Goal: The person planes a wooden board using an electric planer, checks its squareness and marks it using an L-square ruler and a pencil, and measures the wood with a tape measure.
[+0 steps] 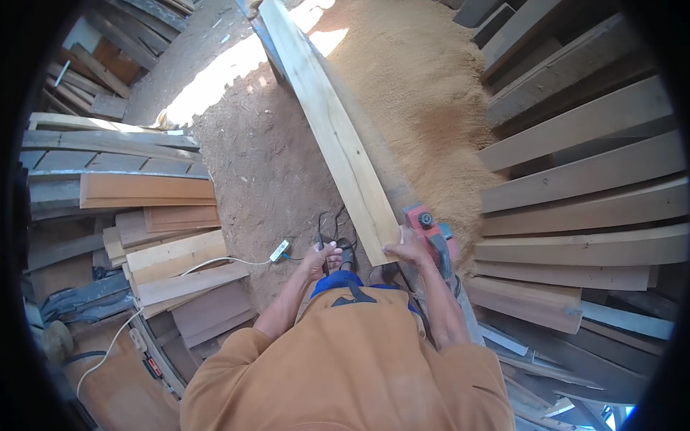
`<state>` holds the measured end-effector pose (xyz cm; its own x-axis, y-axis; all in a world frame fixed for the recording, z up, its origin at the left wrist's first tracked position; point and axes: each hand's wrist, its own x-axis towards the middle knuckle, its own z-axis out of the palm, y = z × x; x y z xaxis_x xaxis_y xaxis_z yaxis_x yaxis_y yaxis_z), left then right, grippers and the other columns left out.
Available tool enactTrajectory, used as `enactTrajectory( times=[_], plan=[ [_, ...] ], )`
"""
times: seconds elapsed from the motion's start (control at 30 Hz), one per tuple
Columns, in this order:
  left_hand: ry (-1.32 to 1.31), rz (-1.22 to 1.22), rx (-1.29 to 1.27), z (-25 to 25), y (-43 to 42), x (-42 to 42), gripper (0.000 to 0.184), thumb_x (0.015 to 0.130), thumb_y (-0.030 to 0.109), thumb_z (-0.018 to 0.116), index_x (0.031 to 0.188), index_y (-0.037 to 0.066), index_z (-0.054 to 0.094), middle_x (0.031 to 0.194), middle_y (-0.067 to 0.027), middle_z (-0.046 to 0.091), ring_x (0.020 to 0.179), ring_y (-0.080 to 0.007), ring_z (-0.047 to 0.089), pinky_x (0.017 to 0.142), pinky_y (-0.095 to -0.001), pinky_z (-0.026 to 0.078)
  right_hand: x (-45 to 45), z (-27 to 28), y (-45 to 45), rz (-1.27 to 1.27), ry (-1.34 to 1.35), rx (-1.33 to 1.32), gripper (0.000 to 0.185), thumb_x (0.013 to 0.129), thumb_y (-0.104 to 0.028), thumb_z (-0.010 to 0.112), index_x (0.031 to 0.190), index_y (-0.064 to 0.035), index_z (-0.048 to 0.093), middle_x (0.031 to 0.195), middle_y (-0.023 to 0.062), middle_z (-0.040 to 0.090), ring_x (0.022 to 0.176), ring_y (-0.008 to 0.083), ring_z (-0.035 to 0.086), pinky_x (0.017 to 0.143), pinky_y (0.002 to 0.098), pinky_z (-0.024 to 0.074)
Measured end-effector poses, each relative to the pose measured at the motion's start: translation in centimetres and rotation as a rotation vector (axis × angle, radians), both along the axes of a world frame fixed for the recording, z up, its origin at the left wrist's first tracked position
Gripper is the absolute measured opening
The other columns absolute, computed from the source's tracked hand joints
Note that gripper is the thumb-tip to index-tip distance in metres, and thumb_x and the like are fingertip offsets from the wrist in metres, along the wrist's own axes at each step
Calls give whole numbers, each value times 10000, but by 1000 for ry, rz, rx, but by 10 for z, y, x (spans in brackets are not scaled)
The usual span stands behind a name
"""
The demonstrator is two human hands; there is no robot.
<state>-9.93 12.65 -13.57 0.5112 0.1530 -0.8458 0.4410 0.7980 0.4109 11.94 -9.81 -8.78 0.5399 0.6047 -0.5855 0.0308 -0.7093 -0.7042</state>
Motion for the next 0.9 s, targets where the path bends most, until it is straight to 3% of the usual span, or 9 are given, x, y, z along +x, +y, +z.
enactTrajectory(
  times=[0.1, 0.13, 0.23, 0.37, 0.47, 0.57, 0.63, 0.8, 0.9],
  plan=[
    [-177, 48, -111, 6, -6, -9, 581, 870, 335, 850, 1249, 31, 530, 1215, -161, 679, 1065, -250, 691, 869, -416, 594, -21, -4, 8, -182, 549, 317, 689, 870, -354, 762, 1393, 39, 542, 1232, 141, 690, 1133, 185, 656, 991, 348, 513],
    [-315, 47, -217, 1, -4, -11, 664, 865, 299, 858, 1335, 15, 486, 1314, -181, 625, 1191, -271, 634, 951, -446, 557, -31, -12, 14, -166, 494, 290, 618, 985, -401, 646, 1410, 34, 537, 1239, 132, 691, 1129, 182, 671, 982, 343, 530],
    [-467, -7, -152, 15, -13, -12, 470, 870, 227, 853, 1135, 43, 511, 1283, -184, 646, 1167, -246, 652, 889, -415, 597, -61, -21, 33, -340, 692, 322, 643, 997, -457, 635, 1399, 39, 562, 1259, 111, 693, 1108, 161, 678, 959, 326, 538],
    [-282, -17, 118, 5, -11, -32, 425, 787, 129, 912, 976, 103, 532, 967, -52, 676, 834, -133, 664, 713, -290, 567, -82, -49, 48, -451, 967, 335, 726, 1027, -588, 532, 1422, 21, 551, 1294, 147, 685, 1158, 234, 685, 1005, 377, 537],
    [-226, -68, 283, 23, -9, -31, 471, 766, 132, 926, 870, 128, 467, 827, 13, 587, 710, -101, 577, 614, -275, 526, -103, -51, 59, -558, 978, 389, 772, 1018, -638, 499, 1419, 19, 554, 1299, 166, 681, 1167, 255, 685, 1008, 413, 544],
    [-10, -172, 369, 20, -6, -38, 432, 773, 131, 918, 850, 124, 493, 781, 19, 579, 665, -96, 554, 579, -262, 499, -107, -84, 55, -507, 955, 291, 776, 1020, -644, 484, 1414, 20, 558, 1299, 165, 679, 1172, 253, 682, 998, 426, 553],
    [-88, -83, 304, -11, -10, -48, 418, 767, 148, 923, 842, 131, 512, 774, 28, 579, 683, -98, 558, 592, -263, 496, -111, -85, 58, -531, 826, 256, 672, 1069, -551, 453, 1373, 34, 588, 1259, 155, 701, 1110, 269, 706, 962, 438, 574],
    [-86, -101, 414, -28, -7, -51, 518, 720, 264, 971, 853, 117, 493, 774, 22, 548, 666, -79, 508, 562, -260, 466, -112, -114, 56, -525, 833, 175, 759, 1024, -623, 508, 1319, 66, 635, 1249, 158, 711, 1114, 244, 704, 962, 399, 545],
    [-33, -170, 398, -17, -2, -48, 548, 749, 144, 946, 917, 101, 426, 831, -30, 574, 765, -119, 618, 626, -272, 537, -116, -112, 61, -550, 789, 161, 773, 1016, -638, 511, 1305, 66, 645, 1239, 159, 717, 1099, 248, 712, 948, 401, 552]
  ],
)
